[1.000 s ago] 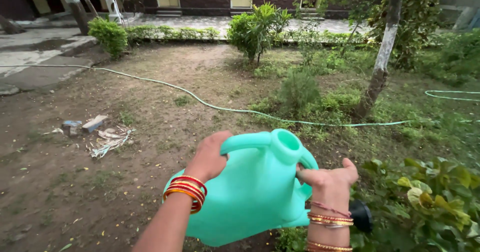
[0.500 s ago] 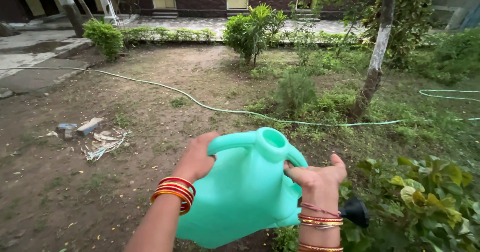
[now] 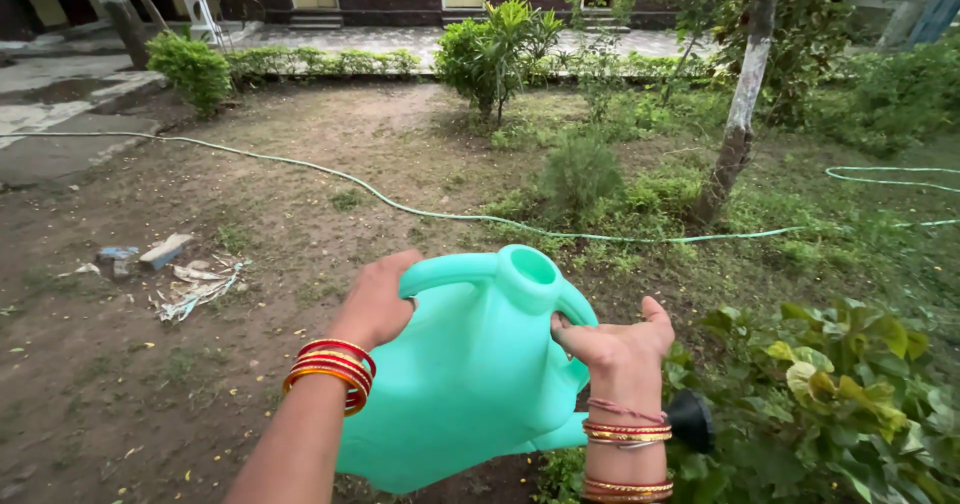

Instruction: The person carries a green watering can through a garden, tilting it to pour water onto various plants and bushes.

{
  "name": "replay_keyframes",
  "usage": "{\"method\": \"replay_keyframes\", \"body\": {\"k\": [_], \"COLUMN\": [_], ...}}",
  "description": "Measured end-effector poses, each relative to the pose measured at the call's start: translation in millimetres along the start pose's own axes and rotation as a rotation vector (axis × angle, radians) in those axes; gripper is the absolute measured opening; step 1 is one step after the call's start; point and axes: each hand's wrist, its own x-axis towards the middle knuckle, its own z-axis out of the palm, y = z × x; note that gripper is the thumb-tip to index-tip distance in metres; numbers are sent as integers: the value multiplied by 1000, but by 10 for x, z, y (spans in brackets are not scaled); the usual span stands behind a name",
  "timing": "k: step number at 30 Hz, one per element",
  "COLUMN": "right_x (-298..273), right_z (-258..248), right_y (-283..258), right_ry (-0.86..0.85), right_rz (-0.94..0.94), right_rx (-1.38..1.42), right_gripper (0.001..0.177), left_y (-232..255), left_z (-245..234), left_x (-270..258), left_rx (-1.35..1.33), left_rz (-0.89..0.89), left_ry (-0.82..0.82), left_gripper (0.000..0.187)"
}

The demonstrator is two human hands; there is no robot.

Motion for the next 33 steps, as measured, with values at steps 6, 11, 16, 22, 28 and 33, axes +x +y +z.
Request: {"method": "replay_keyframes", "body": {"k": [6,11,16,22,28,33], "right_x": [-48,-28,-60,9,-2,-69], "right_z": [62,74,137,136,188,203], "right_y": [-37,-75,-76,-124,-173,-116], "right_ry": [-8,-27,51,-28,31,-47], "right_rz": [-12,-11,-73,-26,-88,-27], "right_rx": [-4,-6,-21,-18,-56,3], "right_gripper": [109,109,105,110,105,112], "left_y": [-13,-154,-20,-132,-134,-132], "left_z": [89,101,82,93,177,99], "left_x": [49,157,176,236,292,295], "left_rx": [-30,-14,-37,-50,13,40], "left_rz": [33,63,53,59,121,43], "left_ry": [-56,-35,-81,-59,-95,-72], "left_gripper": [33,37,43,46,47,44]}}
